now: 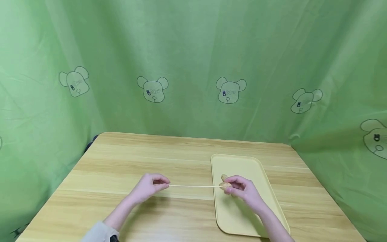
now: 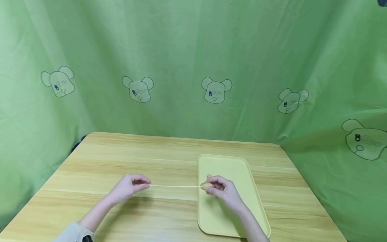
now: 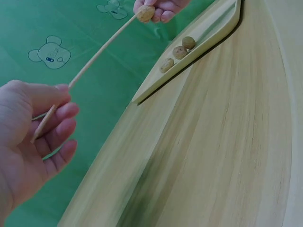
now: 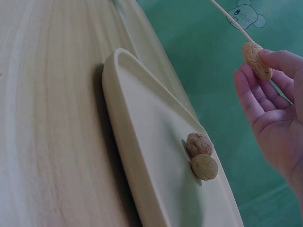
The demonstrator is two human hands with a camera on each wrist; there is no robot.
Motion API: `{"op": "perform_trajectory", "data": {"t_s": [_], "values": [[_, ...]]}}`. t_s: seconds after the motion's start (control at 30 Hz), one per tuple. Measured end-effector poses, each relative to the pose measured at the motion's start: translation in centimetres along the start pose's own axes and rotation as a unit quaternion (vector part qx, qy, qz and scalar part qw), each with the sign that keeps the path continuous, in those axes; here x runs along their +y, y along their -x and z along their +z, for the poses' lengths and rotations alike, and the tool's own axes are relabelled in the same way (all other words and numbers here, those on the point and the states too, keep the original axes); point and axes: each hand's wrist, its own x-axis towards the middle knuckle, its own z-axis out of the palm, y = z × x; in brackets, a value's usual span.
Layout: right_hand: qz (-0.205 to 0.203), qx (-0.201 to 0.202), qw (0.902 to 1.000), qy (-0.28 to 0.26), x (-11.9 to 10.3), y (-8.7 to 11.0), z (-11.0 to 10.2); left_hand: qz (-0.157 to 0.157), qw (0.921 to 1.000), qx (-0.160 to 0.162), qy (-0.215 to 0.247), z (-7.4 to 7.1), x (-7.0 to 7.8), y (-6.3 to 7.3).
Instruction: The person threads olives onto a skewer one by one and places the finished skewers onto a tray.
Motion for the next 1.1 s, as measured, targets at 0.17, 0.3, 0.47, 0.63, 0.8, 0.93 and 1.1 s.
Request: {"op": "perform_trajectory", "data": {"t_s": [0.17,0.3,0.47,0.63,0.8,0.93,1.1], "values": [[-0.018,-0.003,0.9998,-0.01,-0.4,0.1,-0.2,0.003,0.9991,-0.01,0.042,0.2,-0.1,0.0],[-0.036,-0.01,0.999,-0.024,-0.6,0.1,-0.2,0.003,0.9981,-0.008,0.06,0.5,-0.2,0.1],[-0.031,-0.011,0.999,-0.031,-0.5,0.2,-0.2,0.009,0.9976,-0.004,0.069,0.8,-0.2,0.2],[-0.024,-0.011,0.9991,-0.033,-0.3,0.4,-0.2,0.021,0.9963,-0.007,0.083,0.8,-0.3,0.4],[-0.032,-0.013,0.9984,-0.046,0.0,0.6,-0.4,0.027,0.9947,-0.008,0.099,0.8,-0.5,0.4],[-0.037,-0.015,0.9979,-0.051,0.3,0.6,-0.5,0.036,0.9942,-0.017,0.1,0.9,-0.5,0.4],[-0.038,-0.018,0.9978,-0.051,0.5,0.5,-0.4,0.036,0.9935,-0.021,0.106,1.1,-0.4,0.4]]}}
